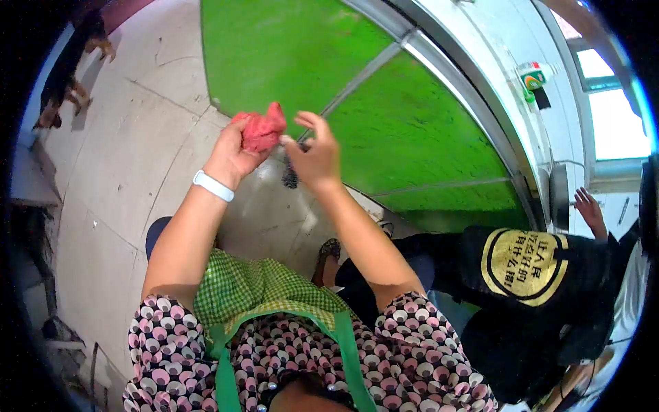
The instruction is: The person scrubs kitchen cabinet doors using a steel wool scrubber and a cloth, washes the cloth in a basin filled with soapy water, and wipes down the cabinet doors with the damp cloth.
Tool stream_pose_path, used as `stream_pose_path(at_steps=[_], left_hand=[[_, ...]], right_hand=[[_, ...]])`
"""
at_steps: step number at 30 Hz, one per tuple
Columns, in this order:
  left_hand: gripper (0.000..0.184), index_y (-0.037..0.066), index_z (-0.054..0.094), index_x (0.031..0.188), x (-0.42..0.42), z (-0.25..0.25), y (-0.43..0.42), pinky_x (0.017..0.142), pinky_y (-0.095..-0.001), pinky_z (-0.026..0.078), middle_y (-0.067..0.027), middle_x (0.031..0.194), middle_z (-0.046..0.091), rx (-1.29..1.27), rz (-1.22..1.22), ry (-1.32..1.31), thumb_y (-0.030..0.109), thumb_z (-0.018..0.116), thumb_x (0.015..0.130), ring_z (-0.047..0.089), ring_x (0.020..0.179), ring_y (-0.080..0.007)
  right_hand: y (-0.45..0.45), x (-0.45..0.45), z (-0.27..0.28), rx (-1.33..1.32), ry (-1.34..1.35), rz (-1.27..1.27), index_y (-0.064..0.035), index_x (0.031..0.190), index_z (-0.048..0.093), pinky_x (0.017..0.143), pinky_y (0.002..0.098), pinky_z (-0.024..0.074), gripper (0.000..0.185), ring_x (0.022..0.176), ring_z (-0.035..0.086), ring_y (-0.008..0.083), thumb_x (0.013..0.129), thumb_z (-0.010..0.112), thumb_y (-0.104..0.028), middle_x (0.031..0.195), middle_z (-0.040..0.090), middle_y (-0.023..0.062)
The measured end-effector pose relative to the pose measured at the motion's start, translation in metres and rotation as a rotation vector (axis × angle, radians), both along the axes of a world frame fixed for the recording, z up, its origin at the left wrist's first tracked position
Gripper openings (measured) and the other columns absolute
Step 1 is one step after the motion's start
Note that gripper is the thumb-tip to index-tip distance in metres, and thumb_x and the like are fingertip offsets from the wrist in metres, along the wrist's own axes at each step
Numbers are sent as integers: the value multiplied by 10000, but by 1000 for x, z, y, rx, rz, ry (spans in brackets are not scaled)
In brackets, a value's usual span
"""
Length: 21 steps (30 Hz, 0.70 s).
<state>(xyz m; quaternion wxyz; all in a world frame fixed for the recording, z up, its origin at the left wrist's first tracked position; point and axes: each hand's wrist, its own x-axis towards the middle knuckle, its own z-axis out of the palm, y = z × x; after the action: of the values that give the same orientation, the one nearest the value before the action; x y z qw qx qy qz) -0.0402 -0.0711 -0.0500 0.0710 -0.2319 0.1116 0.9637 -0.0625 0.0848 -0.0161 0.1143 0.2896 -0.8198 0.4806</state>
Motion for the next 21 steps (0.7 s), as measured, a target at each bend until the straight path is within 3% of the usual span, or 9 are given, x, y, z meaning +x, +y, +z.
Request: stream_pose_path(at_steps=[2,4,6,10,12,13,15,16,21], left_hand=[[129,51,443,966,-1,1,10,641,-343,512,-127,946,561,-10,172,-68,19,374,862,588,813,-230],[151,46,439,965,-6,-2,0,687,-341,507,-120,941,556,28,224,-51,-11,387,835,582,818,-227],[209,36,431,962,-6,-4,-7,780,-335,498,-105,931,546,93,287,5,-70,412,782,571,828,-220],[182,40,454,984,3,9,-7,882,-343,450,-90,939,547,-44,226,149,-18,443,812,566,855,-224],[163,48,485,1015,-2,9,-4,933,-346,409,-95,989,558,-23,258,102,77,450,858,560,915,-242],[163,48,485,1015,-3,11,-2,933,-346,409,-95,989,558,-20,259,100,77,450,858,560,915,-242],[211,47,496,1050,-1,15,2,926,-350,415,-111,1045,557,40,207,59,169,426,891,543,977,-268],[211,47,496,1050,-1,18,5,926,-350,415,-111,1045,557,40,206,55,169,426,891,543,977,-268],[297,31,463,1107,-5,20,10,903,-352,443,-130,1086,551,22,214,26,240,369,918,537,999,-297]], right_hand=[[32,-6,-16,-93,-467,-191,-29,988,563,765,281,454,324,897,589,209,702,693,-106,934,621,94],[48,-12,-9,-474,-895,-246,4,966,579,773,267,449,241,881,561,139,749,666,-54,950,612,96],[68,-18,13,-682,-948,-214,1,969,576,787,263,441,277,868,555,148,712,679,0,954,600,91],[97,-27,83,-392,-22,-304,-28,916,581,785,300,450,307,877,522,164,647,667,91,965,559,84],[116,-49,101,-106,660,-386,-43,899,581,773,317,454,288,866,526,208,640,652,59,911,553,94],[118,-60,103,-102,660,-385,-43,899,581,773,317,454,288,866,526,208,640,652,59,911,553,94],[120,-82,102,292,828,-522,-38,892,589,733,295,462,229,821,548,215,677,662,-11,901,571,101],[118,-90,94,288,936,-472,-58,861,599,744,336,446,219,815,544,252,650,645,-21,866,580,89],[111,-87,-5,453,649,-178,-61,847,585,721,373,441,294,810,530,269,561,592,5,823,573,84]])
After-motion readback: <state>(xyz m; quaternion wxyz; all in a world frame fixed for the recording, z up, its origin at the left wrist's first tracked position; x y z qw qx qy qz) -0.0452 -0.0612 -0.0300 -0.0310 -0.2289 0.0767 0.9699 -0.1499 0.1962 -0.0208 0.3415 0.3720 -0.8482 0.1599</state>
